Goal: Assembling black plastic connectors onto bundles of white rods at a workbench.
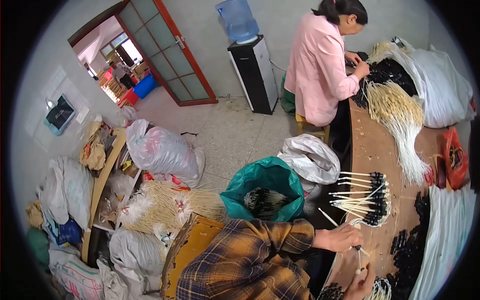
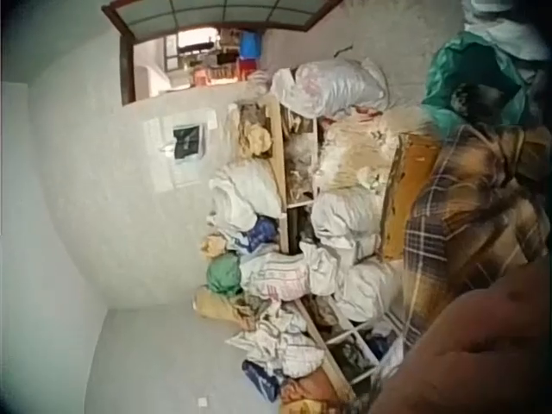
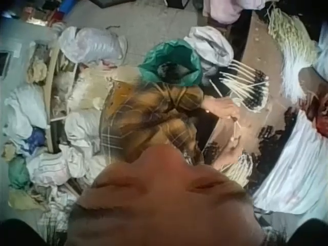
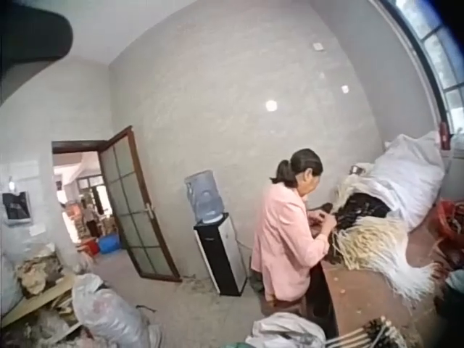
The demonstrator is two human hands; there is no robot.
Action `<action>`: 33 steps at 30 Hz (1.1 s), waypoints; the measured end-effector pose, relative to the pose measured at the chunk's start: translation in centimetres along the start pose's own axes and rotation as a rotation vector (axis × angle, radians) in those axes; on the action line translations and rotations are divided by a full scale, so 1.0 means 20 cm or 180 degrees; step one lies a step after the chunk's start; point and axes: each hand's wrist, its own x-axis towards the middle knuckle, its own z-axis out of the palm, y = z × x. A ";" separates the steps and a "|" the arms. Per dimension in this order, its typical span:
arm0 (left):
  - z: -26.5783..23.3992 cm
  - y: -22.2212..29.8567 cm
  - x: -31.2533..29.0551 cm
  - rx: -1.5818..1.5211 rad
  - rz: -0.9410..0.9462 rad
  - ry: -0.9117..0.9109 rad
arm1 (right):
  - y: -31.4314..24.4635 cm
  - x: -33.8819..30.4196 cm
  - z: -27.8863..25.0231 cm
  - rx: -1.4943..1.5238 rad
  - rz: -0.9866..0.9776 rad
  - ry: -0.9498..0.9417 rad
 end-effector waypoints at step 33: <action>0.00 -0.21 -0.33 -0.0030 -0.1955 0.1637 | 0.21 -0.19 0.09 0.1887 0.2285 -0.1921</action>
